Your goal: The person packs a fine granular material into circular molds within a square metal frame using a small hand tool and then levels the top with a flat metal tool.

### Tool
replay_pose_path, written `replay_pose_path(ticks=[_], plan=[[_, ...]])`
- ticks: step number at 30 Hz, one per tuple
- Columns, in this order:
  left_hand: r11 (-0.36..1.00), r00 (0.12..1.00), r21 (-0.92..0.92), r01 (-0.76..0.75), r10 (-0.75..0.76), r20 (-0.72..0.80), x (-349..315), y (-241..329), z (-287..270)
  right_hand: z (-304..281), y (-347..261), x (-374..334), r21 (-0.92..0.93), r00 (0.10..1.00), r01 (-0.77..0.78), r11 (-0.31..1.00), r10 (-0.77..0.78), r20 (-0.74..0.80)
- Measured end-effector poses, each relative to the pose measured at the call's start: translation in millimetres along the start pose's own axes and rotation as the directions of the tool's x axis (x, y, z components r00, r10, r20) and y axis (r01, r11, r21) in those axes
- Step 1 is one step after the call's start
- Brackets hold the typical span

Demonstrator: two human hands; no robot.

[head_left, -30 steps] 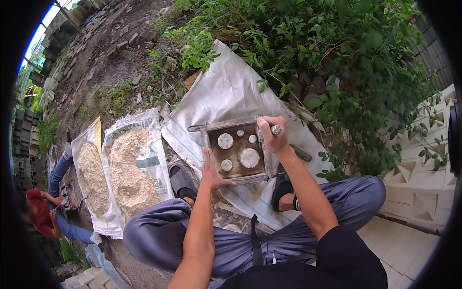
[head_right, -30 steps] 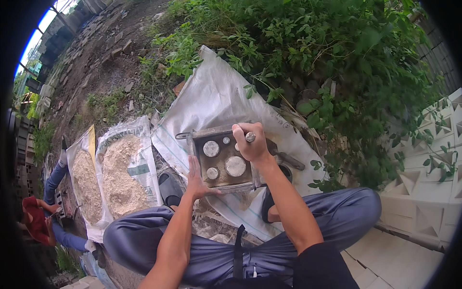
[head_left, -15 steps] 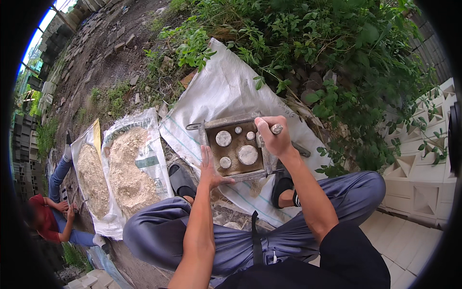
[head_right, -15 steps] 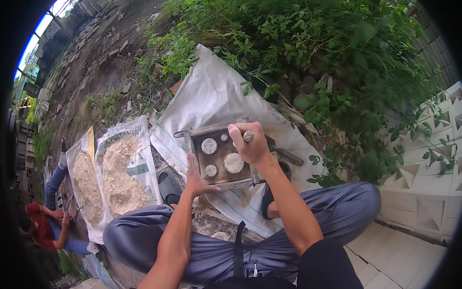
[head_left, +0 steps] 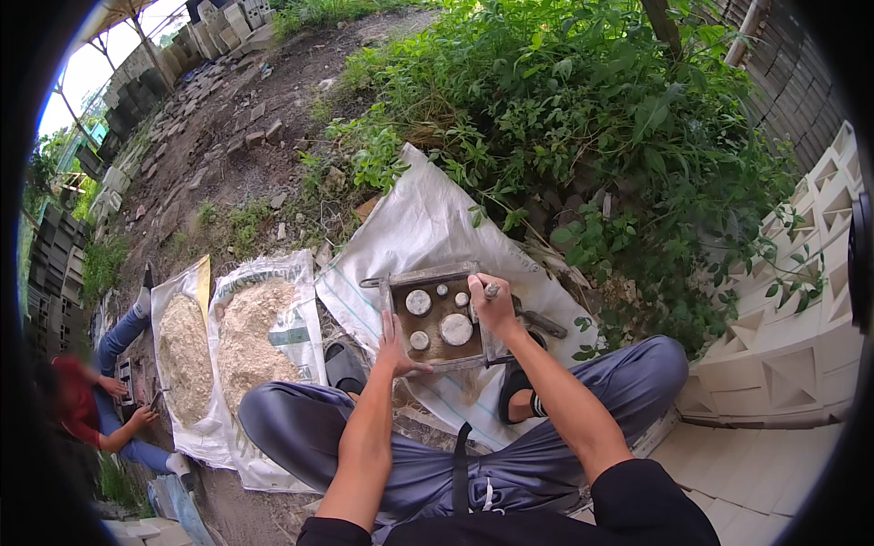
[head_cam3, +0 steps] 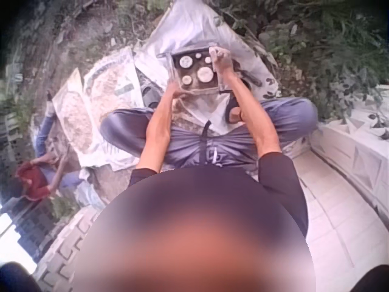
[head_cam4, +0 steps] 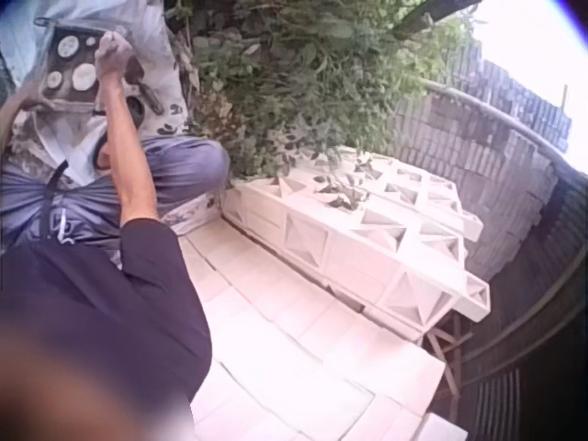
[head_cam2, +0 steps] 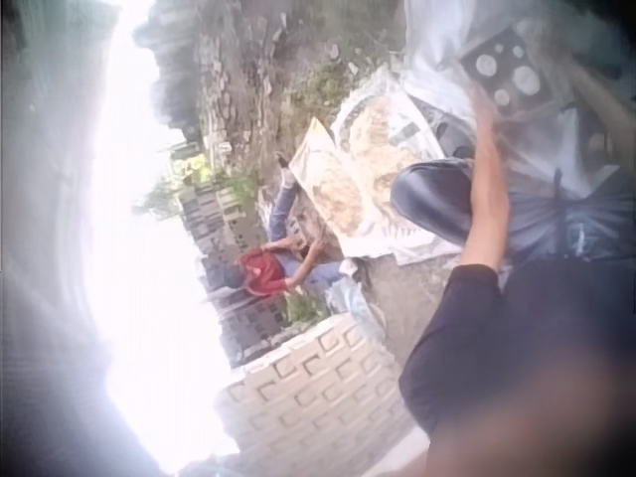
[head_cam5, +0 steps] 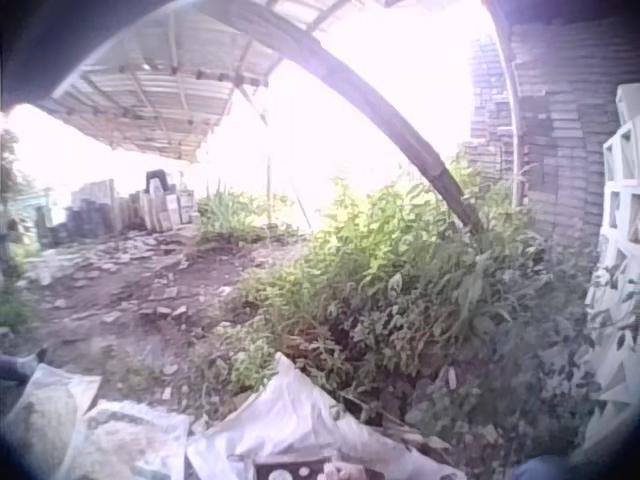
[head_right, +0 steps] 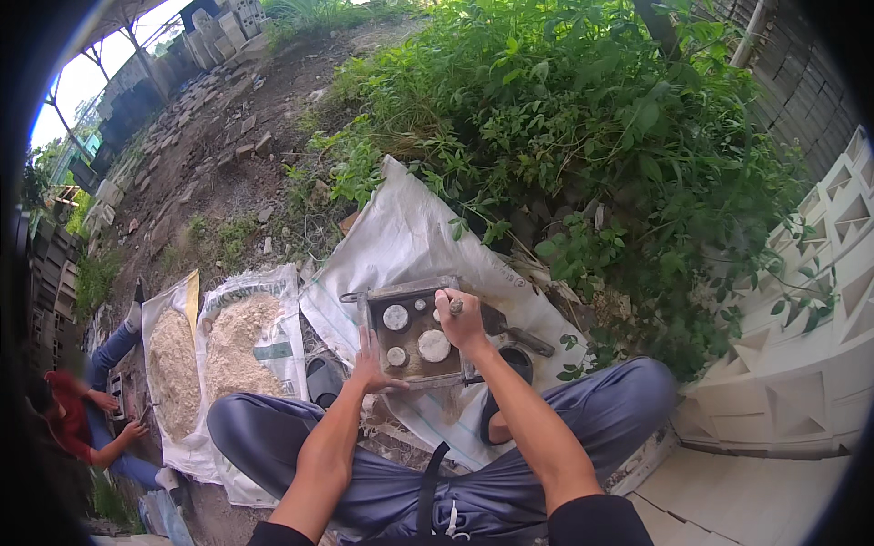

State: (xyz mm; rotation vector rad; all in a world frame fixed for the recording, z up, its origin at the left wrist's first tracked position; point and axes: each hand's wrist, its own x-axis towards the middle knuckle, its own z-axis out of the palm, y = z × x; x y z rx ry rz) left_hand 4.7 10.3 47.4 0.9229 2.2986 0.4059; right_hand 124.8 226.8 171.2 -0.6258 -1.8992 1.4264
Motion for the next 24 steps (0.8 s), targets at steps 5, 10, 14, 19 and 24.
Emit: replay_pose_path(ticks=[5,10,14,19,24], plan=[[0.991,0.997,0.132,0.027,-0.035,0.063,39,7,-25,-22,-27,11,-0.307,0.943,0.053,0.95,0.053,0.327],[0.842,0.92,-0.371,-0.391,0.366,-0.141,15,135,-88,-56,-19,28,-0.494,0.826,0.211,0.844,0.117,0.552],[0.742,0.813,-0.338,-0.579,0.497,-0.304,-11,196,-90,-68,-8,38,-0.524,0.795,0.321,0.789,0.076,0.602],[0.722,0.72,-0.248,-0.646,0.468,-0.512,-37,209,-84,-67,-43,28,-0.639,0.784,0.311,0.703,0.191,0.591],[0.729,0.733,-0.277,-0.627,0.431,-0.526,-51,213,-95,-73,-53,22,-0.565,0.812,0.304,0.767,0.101,0.574]])
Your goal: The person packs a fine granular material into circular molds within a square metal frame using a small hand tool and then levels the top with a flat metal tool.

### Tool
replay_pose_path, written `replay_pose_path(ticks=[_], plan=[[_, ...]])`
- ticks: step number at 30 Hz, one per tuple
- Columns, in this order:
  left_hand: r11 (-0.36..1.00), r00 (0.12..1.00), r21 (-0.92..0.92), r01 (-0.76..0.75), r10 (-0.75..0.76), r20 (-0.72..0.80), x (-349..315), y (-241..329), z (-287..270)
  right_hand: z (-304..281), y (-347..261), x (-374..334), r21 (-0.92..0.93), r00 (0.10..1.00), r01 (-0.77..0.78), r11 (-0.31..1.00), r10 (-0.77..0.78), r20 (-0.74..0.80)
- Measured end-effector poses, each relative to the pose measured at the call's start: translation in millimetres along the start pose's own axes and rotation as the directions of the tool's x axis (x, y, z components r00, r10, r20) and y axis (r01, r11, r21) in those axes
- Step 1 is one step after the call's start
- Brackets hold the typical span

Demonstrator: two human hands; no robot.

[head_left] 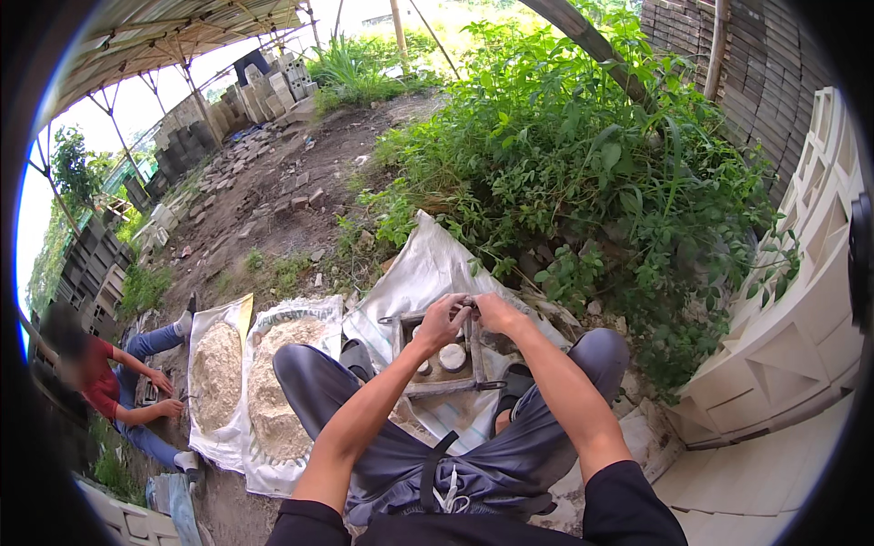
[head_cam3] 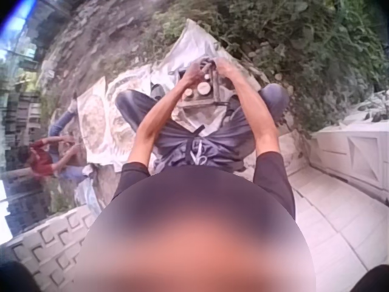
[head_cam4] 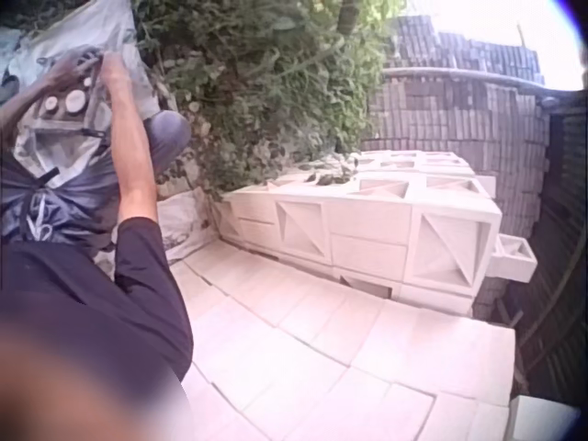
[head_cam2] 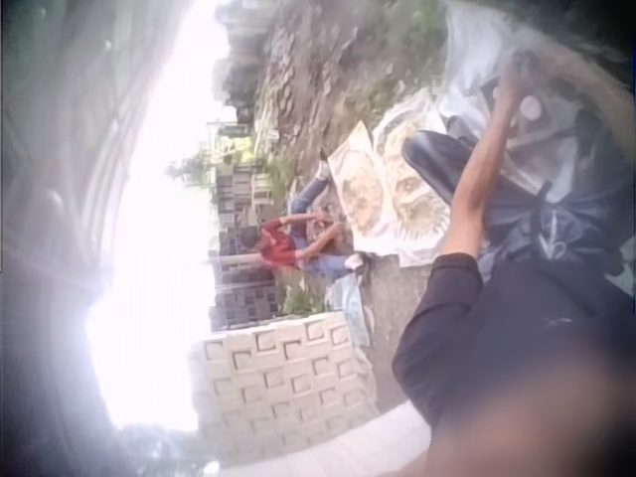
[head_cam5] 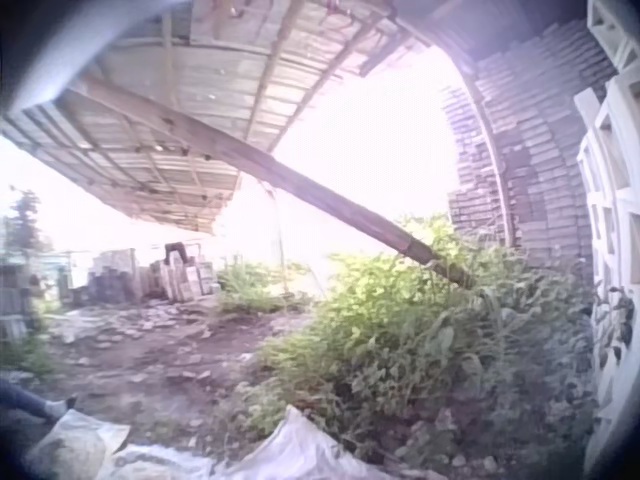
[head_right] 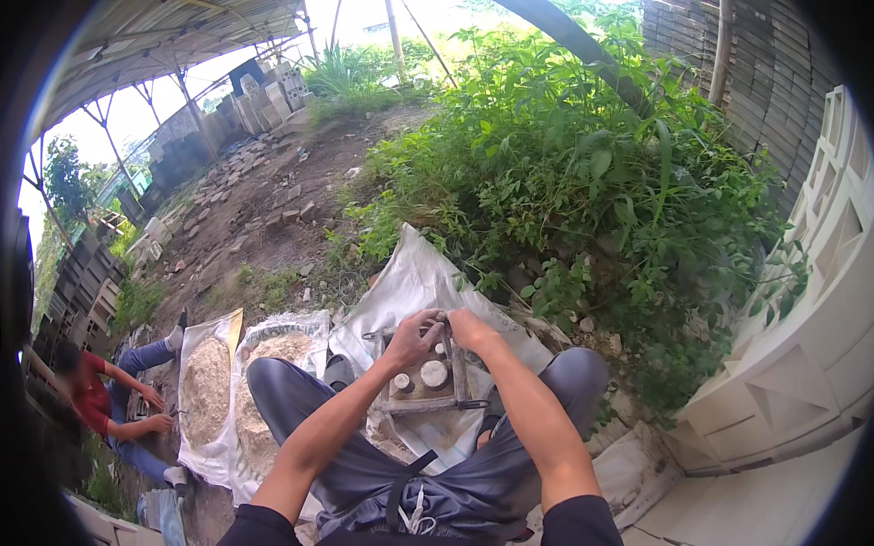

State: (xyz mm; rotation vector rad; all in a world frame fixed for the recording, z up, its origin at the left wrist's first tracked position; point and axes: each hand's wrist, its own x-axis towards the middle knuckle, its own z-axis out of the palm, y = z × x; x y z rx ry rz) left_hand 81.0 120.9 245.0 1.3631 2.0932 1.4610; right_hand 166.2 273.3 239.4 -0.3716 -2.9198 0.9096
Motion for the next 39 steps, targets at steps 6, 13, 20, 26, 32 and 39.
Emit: replay_pose_path(ticks=[6,13,20,26,32,39], plan=[[0.978,0.984,0.177,-0.111,0.083,0.155,18,-3,-15,9,20,3,0.174,0.998,-0.022,0.985,0.033,-0.061],[0.913,0.952,0.347,-0.216,0.118,0.283,32,-5,-42,-19,-22,9,0.37,0.934,-0.135,0.919,0.243,-0.263],[0.861,0.889,0.422,-0.285,0.073,0.451,64,-21,-61,23,29,11,0.482,0.911,0.009,0.876,0.192,-0.365],[0.842,0.829,0.488,-0.228,-0.095,0.551,75,-17,-59,44,12,2,0.324,0.999,-0.046,0.945,0.046,0.007],[0.802,0.797,0.458,-0.383,0.035,0.603,72,-24,-41,72,9,4,0.251,0.947,-0.31,0.917,0.275,0.164],[0.827,0.859,0.396,-0.399,0.186,0.477,79,25,-67,57,-6,-2,0.239,0.966,-0.166,0.957,0.207,-0.157]])
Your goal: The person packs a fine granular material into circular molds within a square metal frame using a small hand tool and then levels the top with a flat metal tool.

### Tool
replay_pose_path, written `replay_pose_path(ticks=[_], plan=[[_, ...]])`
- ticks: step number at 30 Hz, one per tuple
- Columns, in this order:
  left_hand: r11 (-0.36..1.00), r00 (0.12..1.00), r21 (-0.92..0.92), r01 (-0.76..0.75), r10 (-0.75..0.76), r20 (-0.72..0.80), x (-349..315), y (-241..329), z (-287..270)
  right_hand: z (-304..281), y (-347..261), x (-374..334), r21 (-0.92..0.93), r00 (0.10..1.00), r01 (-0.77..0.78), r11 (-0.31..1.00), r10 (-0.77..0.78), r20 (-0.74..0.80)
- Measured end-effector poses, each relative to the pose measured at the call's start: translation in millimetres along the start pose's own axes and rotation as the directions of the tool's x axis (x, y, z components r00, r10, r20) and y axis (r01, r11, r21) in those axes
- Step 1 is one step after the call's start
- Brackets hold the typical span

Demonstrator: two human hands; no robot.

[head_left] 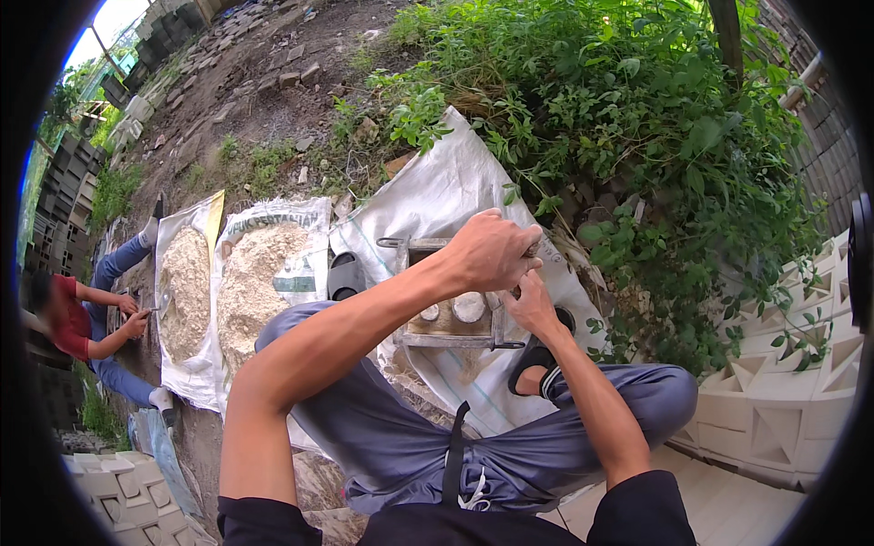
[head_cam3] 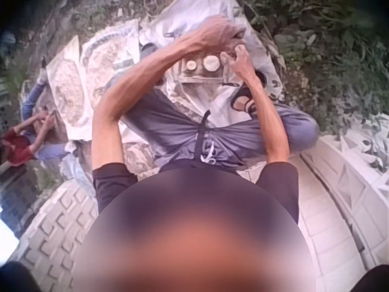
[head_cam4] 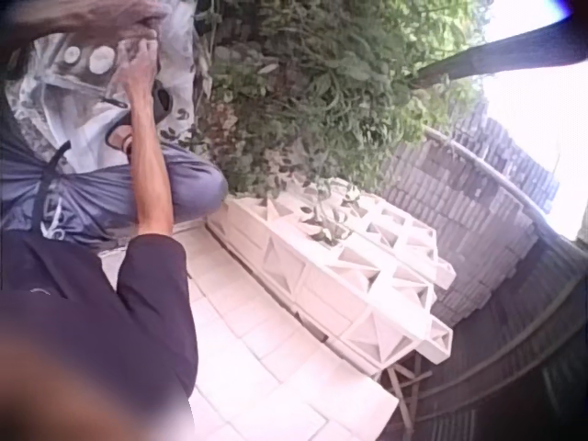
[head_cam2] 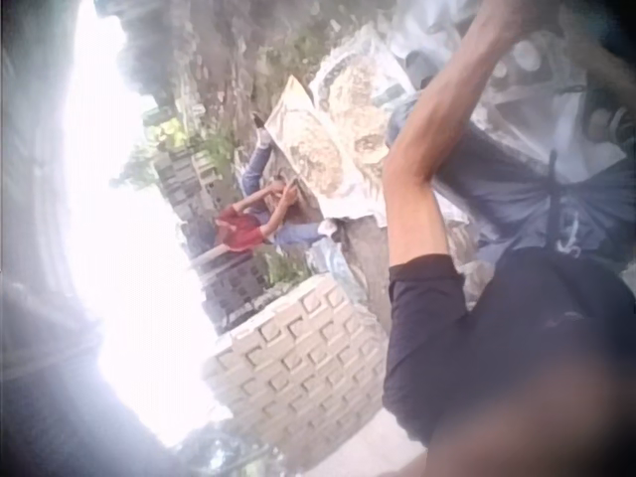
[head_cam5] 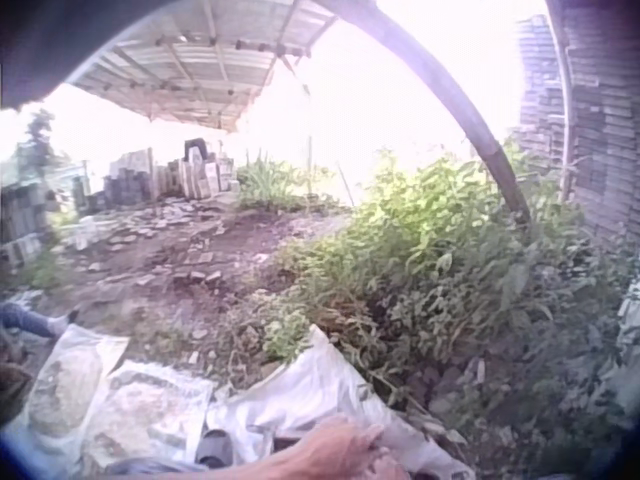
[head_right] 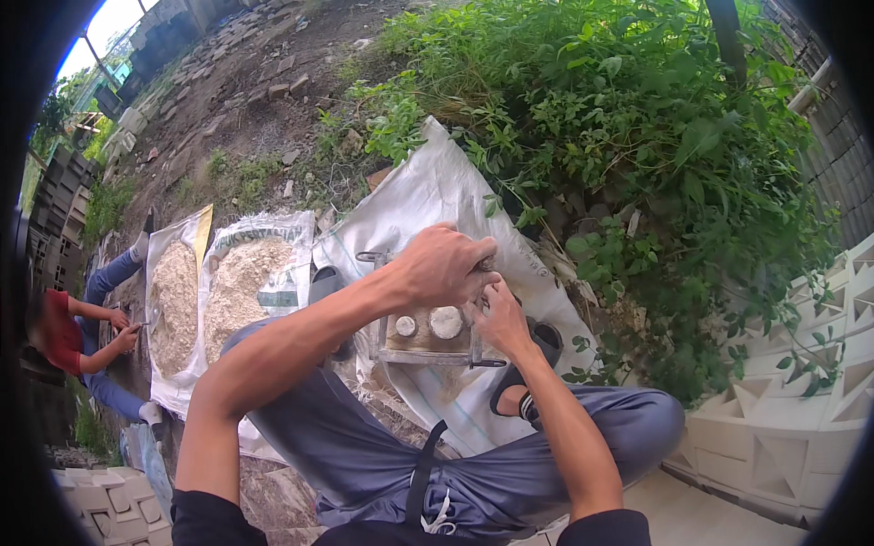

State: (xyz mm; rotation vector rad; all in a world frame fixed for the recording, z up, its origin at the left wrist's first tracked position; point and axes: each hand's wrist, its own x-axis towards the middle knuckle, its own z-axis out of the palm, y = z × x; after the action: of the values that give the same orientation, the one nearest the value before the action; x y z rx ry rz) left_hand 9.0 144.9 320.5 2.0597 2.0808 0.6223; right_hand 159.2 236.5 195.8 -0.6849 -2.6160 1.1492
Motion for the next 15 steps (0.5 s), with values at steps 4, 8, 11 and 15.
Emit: replay_pose_path(ticks=[4,8,11,15], plan=[[0.995,0.983,-0.053,0.089,-0.096,-0.156,-5,-5,-19,6,-5,8,0.141,1.0,0.014,0.99,-0.016,0.009],[0.995,0.981,-0.036,0.094,-0.099,-0.169,-9,-8,-15,7,-9,12,0.207,0.997,0.045,0.977,-0.056,0.047],[0.995,0.987,0.001,0.098,-0.097,-0.125,-15,-16,-5,13,-13,11,0.124,0.992,0.065,0.99,-0.078,0.099],[0.992,0.992,0.02,0.127,-0.127,-0.025,-20,-25,-1,35,6,6,0.126,0.984,0.052,0.991,-0.072,0.161]])
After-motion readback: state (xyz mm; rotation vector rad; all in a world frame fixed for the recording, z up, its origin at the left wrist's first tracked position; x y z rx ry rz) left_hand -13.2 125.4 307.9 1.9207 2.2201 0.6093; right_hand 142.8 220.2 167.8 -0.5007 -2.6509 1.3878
